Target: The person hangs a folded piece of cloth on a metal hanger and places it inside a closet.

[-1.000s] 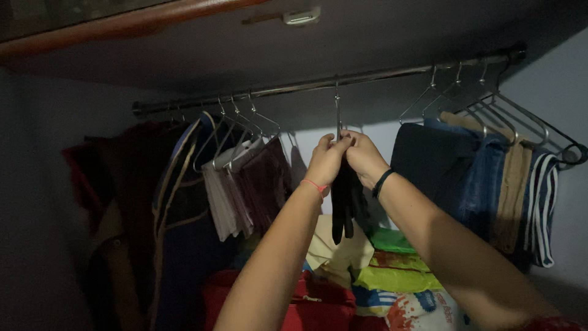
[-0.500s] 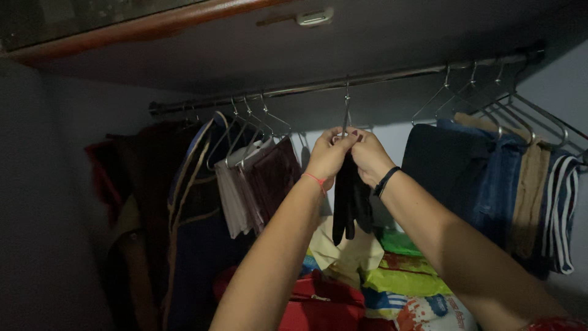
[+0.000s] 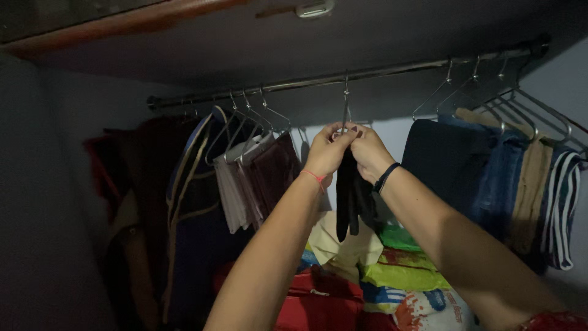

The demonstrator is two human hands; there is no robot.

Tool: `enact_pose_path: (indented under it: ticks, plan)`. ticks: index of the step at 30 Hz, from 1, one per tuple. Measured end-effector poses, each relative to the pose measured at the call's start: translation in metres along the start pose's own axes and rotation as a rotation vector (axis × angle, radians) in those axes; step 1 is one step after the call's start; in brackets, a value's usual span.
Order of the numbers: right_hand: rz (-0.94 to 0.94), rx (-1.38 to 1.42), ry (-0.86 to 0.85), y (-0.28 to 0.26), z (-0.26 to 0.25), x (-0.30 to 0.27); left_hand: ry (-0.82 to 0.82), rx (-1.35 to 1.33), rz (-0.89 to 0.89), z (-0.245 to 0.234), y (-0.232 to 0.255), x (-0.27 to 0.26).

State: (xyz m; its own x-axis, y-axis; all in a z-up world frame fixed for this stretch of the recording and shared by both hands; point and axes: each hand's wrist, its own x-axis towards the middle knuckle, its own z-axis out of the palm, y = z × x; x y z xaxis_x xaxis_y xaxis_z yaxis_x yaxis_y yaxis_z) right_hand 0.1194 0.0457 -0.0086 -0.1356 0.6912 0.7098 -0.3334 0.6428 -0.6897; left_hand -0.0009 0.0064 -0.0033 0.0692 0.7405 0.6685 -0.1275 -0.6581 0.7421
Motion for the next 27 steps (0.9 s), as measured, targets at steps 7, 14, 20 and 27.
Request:
enact_pose_path:
  ticks: [7, 14, 20, 27]
  plan:
    - [-0.021, -0.058, -0.016, 0.008, 0.002, 0.005, 0.005, -0.018, 0.023, -0.01, -0.013, 0.007]
    - [0.001, 0.032, -0.004, 0.009, 0.016, 0.008, -0.017, -0.018, 0.112, -0.025, -0.024, 0.017]
    - [-0.018, -0.044, -0.045, 0.005, 0.028, 0.005, 0.011, -0.012, 0.087, -0.033, -0.015, 0.01]
    - [-0.011, -0.041, -0.052, 0.004, 0.043, 0.007, 0.037, 0.003, 0.081, -0.046, -0.006, 0.003]
